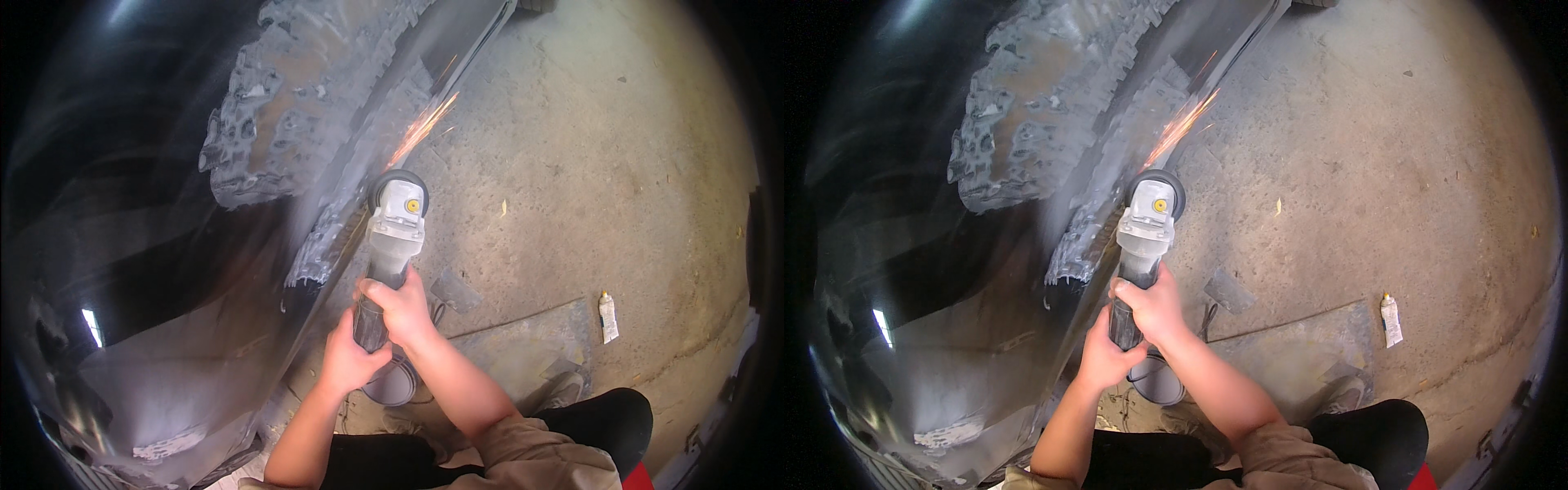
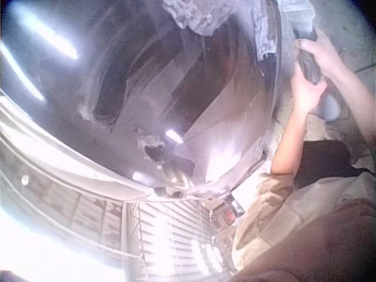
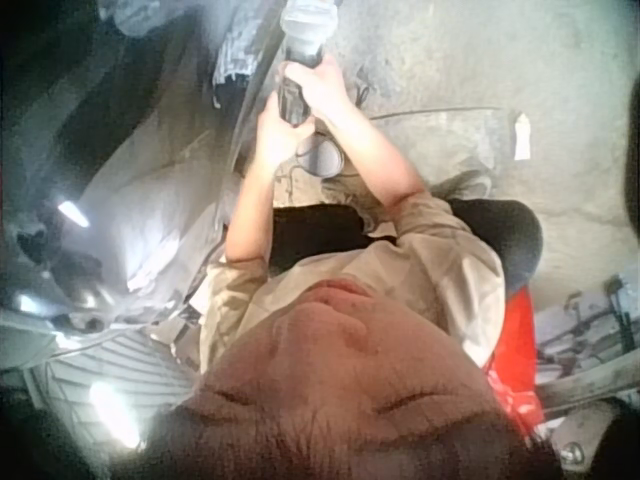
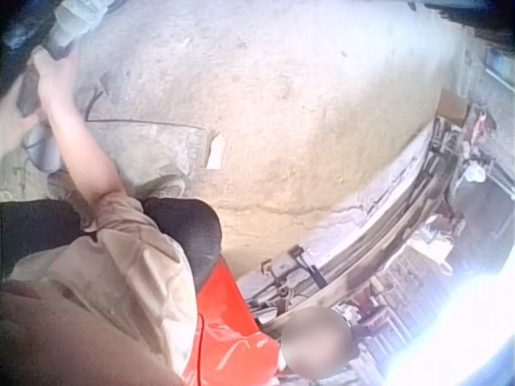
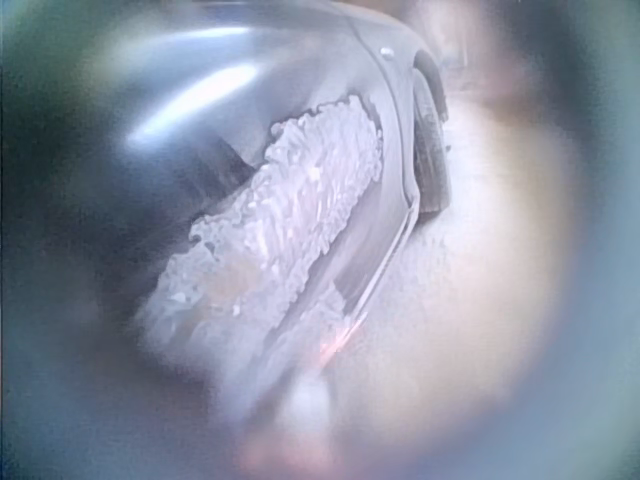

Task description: The person uses an angle grinder to smooth a section of a car's side panel. They hold the tool with both hands and move it along the surface, generating sparks. The person then sets the tool down and stands up.

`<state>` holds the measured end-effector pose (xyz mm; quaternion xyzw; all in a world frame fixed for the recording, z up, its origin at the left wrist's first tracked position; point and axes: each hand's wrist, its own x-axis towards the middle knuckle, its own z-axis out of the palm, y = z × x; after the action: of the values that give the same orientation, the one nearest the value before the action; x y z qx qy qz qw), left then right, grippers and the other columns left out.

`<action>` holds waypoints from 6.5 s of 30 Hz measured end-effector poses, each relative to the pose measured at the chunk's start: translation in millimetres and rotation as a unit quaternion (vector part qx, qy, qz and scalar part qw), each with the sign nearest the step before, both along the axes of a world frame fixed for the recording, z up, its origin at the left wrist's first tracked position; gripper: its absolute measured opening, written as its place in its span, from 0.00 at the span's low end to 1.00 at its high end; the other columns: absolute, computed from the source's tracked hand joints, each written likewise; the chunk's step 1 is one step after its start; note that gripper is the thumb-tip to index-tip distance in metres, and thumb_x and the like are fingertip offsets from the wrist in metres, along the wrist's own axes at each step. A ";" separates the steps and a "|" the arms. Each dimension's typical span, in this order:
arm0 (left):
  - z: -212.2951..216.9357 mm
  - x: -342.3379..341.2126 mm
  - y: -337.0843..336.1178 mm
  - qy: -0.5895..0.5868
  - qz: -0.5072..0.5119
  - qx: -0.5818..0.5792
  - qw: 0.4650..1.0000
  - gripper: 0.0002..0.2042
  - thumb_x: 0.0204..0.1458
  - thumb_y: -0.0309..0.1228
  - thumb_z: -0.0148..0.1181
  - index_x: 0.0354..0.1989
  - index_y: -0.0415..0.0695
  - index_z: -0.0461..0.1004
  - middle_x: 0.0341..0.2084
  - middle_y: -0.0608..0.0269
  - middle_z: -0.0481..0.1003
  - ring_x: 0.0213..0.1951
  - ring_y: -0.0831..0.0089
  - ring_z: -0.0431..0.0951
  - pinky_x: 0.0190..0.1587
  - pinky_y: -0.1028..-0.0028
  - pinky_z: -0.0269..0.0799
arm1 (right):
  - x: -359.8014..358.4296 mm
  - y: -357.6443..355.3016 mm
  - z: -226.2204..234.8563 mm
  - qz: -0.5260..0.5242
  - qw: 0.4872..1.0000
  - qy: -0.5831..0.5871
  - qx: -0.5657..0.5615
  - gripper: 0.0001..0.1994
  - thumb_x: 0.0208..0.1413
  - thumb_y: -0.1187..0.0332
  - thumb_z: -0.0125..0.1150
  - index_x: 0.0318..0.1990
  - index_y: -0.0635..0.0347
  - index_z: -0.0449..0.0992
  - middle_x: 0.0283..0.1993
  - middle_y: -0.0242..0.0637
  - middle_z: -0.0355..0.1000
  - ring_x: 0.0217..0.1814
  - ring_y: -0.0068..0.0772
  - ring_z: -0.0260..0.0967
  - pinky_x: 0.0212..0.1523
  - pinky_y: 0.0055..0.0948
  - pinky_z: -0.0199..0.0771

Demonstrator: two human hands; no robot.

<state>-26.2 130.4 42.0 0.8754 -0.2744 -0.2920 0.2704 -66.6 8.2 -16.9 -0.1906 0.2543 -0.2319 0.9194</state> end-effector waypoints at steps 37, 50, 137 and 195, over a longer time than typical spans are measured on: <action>0.9 -11.9 -4.3 -0.011 0.020 0.017 1.000 0.35 0.41 0.32 0.74 0.61 0.38 0.68 0.44 0.48 0.82 0.48 0.56 0.84 0.51 0.62 0.78 | -6.7 -0.5 -2.5 0.006 1.000 0.004 0.016 0.19 0.52 0.73 0.67 0.51 0.64 0.69 0.37 0.37 0.76 0.36 0.29 0.76 0.39 0.33 0.79; -3.5 -15.2 18.1 0.004 0.030 0.010 1.000 0.34 0.42 0.30 0.74 0.61 0.37 0.68 0.43 0.55 0.81 0.45 0.70 0.81 0.52 0.68 0.76 | -8.2 20.5 -11.9 0.022 1.000 -0.005 0.004 0.20 0.52 0.74 0.67 0.51 0.64 0.69 0.37 0.36 0.77 0.36 0.29 0.76 0.40 0.33 0.78; -10.1 -20.5 102.1 -0.076 0.036 0.086 0.993 0.40 0.40 0.33 0.76 0.64 0.37 0.64 0.43 0.44 0.81 0.47 0.53 0.84 0.49 0.61 0.79 | -9.6 98.2 -21.9 0.095 0.995 -0.031 -0.018 0.20 0.51 0.75 0.72 0.50 0.62 0.72 0.42 0.31 0.77 0.43 0.23 0.75 0.47 0.30 0.77; -27.4 -32.6 55.9 0.122 -0.002 0.011 0.993 0.45 0.44 0.43 0.75 0.68 0.32 0.61 0.56 0.38 0.75 0.58 0.51 0.77 0.60 0.59 0.73 | -46.6 69.3 -49.4 -0.018 0.996 0.089 -0.005 0.15 0.51 0.72 0.65 0.47 0.68 0.76 0.38 0.39 0.77 0.38 0.37 0.77 0.42 0.38 0.80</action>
<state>-58.8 186.4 14.6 0.8357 -0.2379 -0.3996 0.2920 -113.1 77.5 -66.3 -0.2107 0.3377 -0.2321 0.8875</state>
